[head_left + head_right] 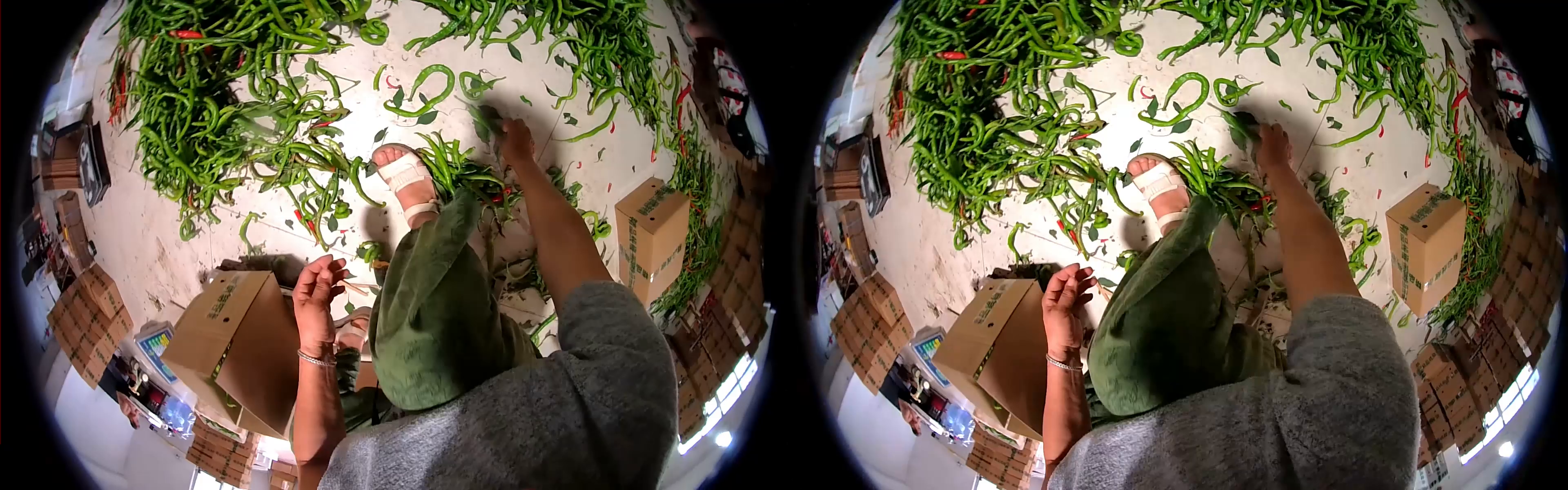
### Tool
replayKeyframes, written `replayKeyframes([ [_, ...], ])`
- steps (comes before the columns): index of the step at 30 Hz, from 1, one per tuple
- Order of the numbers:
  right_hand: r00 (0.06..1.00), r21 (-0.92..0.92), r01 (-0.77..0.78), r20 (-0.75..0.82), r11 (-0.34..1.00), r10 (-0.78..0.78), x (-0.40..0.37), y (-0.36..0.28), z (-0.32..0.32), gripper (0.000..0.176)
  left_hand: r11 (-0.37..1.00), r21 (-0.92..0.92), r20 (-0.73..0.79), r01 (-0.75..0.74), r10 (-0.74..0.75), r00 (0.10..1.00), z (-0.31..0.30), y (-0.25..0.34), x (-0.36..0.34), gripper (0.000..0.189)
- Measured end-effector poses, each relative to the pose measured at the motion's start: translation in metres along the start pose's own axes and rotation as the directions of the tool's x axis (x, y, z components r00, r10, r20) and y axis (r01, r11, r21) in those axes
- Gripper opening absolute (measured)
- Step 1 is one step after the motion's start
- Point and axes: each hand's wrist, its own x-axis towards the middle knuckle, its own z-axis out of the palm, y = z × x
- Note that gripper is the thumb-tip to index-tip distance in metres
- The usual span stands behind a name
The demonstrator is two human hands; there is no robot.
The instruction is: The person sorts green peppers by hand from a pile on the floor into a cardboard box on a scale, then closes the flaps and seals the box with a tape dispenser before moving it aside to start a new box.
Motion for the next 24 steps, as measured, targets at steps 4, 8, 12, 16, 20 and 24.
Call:
replayKeyframes([
  [4, 0.853, 0.221, 0.419, -0.427, 0.881, -0.299, 0.025, -0.036, -0.006, 0.022, 0.998, -0.064, 0.016, 0.011, -0.01, 1.0, 0.01, -0.002, 0.023, 0.026],
  [8, 0.777, -0.072, 0.557, -0.306, 0.828, -0.549, 0.052, -0.103, -0.02, 0.013, 1.0, 0.006, 0.056, 0.03, -0.03, 0.998, 0.033, 0.005, 0.051, 0.027],
  [12, 0.736, -0.269, 0.586, -0.218, 0.765, -0.641, 0.066, -0.119, -0.018, 0.014, 0.996, 0.078, 0.197, 0.03, -0.045, 0.979, 0.065, 0.014, 0.081, 0.029],
  [16, 0.677, -0.259, 0.556, -0.41, 0.79, -0.611, 0.045, -0.128, -0.018, 0.018, 0.995, 0.011, 0.332, 0.102, -0.1, 0.938, 0.104, 0.028, 0.098, 0.033],
  [20, 0.678, 0.134, 0.722, 0.062, 0.679, -0.733, -0.047, -0.174, -0.055, 0.018, 0.904, -0.346, 0.371, 0.25, -0.113, 0.922, 0.145, 0.018, 0.126, 0.044],
  [24, 0.953, 0.756, 0.168, 0.04, 0.633, -0.3, -0.046, -0.111, -0.073, 0.024, 0.777, -0.542, 0.449, 0.321, -0.054, 0.892, 0.12, -0.019, 0.167, 0.015],
])
